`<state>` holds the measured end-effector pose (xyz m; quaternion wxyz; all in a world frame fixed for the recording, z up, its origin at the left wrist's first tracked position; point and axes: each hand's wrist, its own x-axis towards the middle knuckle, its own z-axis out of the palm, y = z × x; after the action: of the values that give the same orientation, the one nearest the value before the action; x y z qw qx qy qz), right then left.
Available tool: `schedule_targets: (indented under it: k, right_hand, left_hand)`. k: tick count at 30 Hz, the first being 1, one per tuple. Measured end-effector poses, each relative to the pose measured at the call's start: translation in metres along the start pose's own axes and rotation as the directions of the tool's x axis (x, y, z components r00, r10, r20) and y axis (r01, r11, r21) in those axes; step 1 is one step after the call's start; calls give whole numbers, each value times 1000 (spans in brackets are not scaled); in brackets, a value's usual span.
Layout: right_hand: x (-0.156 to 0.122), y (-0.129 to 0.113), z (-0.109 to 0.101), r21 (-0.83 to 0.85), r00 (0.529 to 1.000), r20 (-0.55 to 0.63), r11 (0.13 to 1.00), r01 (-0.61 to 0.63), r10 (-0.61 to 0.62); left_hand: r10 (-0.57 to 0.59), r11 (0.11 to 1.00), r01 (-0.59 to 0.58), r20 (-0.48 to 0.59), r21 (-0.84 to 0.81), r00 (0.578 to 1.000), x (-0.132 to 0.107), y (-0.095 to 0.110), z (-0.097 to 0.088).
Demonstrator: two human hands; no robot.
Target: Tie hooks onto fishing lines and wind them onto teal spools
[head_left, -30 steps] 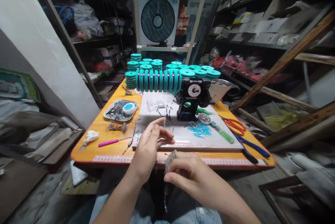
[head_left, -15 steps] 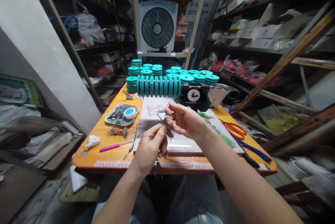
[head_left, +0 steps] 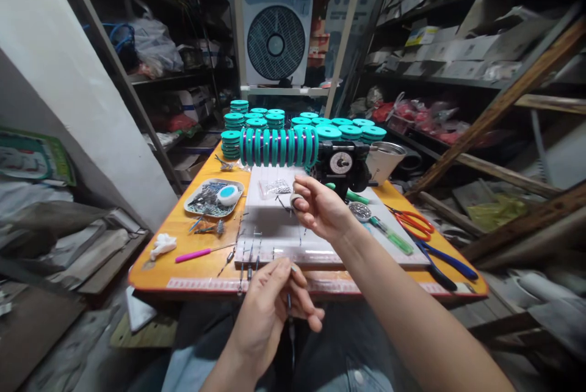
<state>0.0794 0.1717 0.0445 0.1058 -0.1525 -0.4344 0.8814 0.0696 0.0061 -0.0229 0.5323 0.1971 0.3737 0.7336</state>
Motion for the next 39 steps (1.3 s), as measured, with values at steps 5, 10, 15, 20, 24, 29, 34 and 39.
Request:
schedule_targets:
  k: [5, 10, 15, 20, 24, 29, 34, 39]
  right_hand:
    - [-1, 1, 0, -11, 999, 36, 1000, -16, 17]
    - [-1, 0, -3, -8, 998, 65, 1000, -2, 3]
    - [-1, 0, -5, -14, 998, 61, 1000, -2, 3]
    - [0, 0, -6, -24, 997, 75, 1000, 0, 2]
    - [-1, -2, -8, -23, 998, 67, 1000, -1, 3]
    - [-1, -1, -6, -31, 999, 44, 999, 13, -11]
    - [-3, -2, -5, -84, 995, 91, 996, 43, -35]
    - [-13, -22, -5, -507, 964, 234, 831, 229, -123]
  left_hand:
    - [-49, 991, 39, -78, -128, 996, -10, -6, 3]
    - [-91, 971, 59, -128, -232, 988, -14, -6, 4]
    - [-112, 956, 74, -120, -284, 986, -18, -13, 2]
    - [-111, 961, 75, -124, -267, 986, -17, -11, 1]
    - [-130, 967, 95, -136, -236, 982, -12, -8, -1]
    - [-133, 961, 101, -113, -256, 985, -12, -10, -2]
    - [-95, 974, 68, -122, -214, 988, -14, -11, -1]
    - [0, 1000, 0, -49, -4, 999, -1, -13, -3]
